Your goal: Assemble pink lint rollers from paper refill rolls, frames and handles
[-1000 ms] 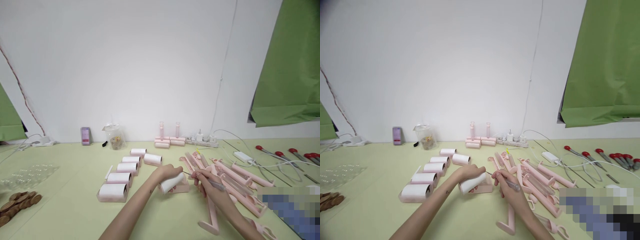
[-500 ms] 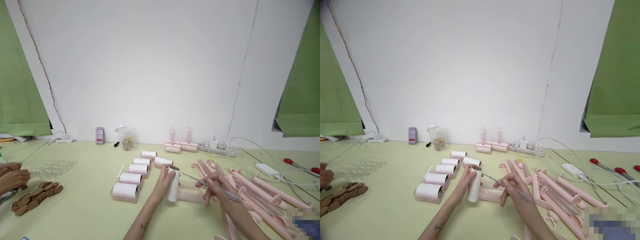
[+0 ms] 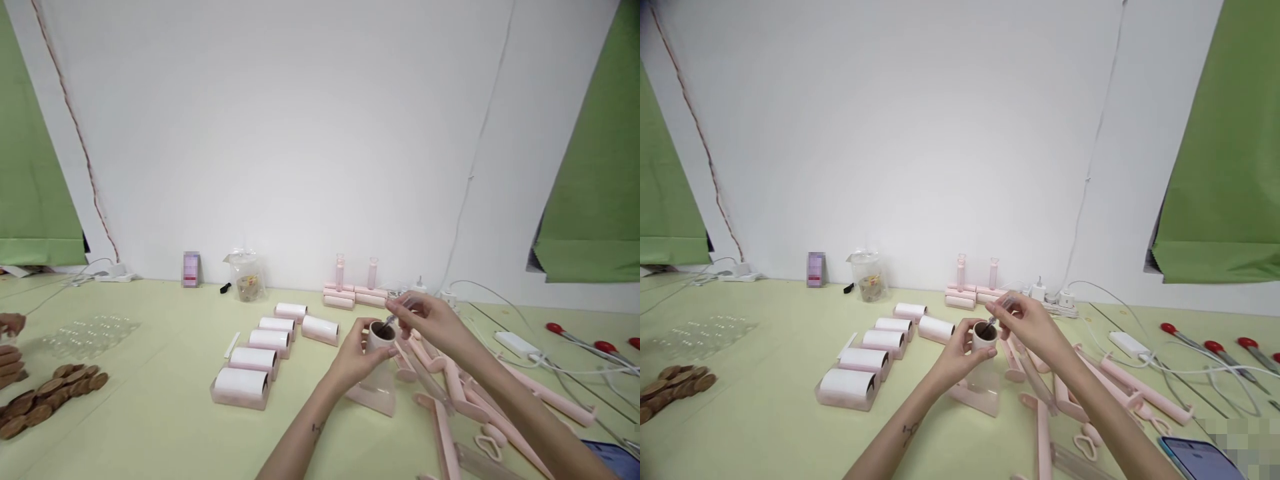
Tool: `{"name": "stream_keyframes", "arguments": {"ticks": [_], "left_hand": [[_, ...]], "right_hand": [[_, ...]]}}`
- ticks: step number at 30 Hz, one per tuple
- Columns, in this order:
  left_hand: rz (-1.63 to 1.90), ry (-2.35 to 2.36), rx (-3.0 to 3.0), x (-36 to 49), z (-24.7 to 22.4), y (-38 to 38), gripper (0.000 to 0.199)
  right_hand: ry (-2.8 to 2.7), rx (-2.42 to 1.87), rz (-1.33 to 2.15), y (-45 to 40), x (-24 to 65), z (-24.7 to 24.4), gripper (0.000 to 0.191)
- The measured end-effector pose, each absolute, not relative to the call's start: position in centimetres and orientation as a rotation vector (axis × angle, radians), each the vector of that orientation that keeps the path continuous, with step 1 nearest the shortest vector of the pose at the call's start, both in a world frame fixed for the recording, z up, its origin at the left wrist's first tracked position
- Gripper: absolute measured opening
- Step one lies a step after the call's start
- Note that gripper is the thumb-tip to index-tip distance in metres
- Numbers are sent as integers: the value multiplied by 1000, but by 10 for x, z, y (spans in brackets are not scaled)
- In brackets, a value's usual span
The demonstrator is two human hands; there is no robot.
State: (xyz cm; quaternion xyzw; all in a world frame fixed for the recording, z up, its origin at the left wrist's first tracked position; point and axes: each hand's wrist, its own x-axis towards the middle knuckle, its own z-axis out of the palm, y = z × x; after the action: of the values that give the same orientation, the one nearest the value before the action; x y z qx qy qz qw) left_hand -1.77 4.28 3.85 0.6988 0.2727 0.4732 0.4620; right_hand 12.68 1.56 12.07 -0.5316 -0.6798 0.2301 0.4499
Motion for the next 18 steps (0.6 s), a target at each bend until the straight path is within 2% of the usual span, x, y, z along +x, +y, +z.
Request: {"name": "stream_keyframes", "arguments": {"ticks": [3,8,12,15,18], "left_hand": [[1207,653,1603,-18,22,44,42],[1250,601,1536,-20,13,40,37],[1258,568,1522,-16,14,37,38],[1277,603,1591,-17,20,34,40],[1246,645,1858,-26,32,31,43]], "right_hand": [[-1774,-1283,589,18,122,111,25],[-1911,-1471,304,22,112,84,16],[-1911,-1464,415,18,109,88,10],[-1764,-1340,437,2,113,106,17],[-1360,-1029,307,-21,124,120,17]]}}
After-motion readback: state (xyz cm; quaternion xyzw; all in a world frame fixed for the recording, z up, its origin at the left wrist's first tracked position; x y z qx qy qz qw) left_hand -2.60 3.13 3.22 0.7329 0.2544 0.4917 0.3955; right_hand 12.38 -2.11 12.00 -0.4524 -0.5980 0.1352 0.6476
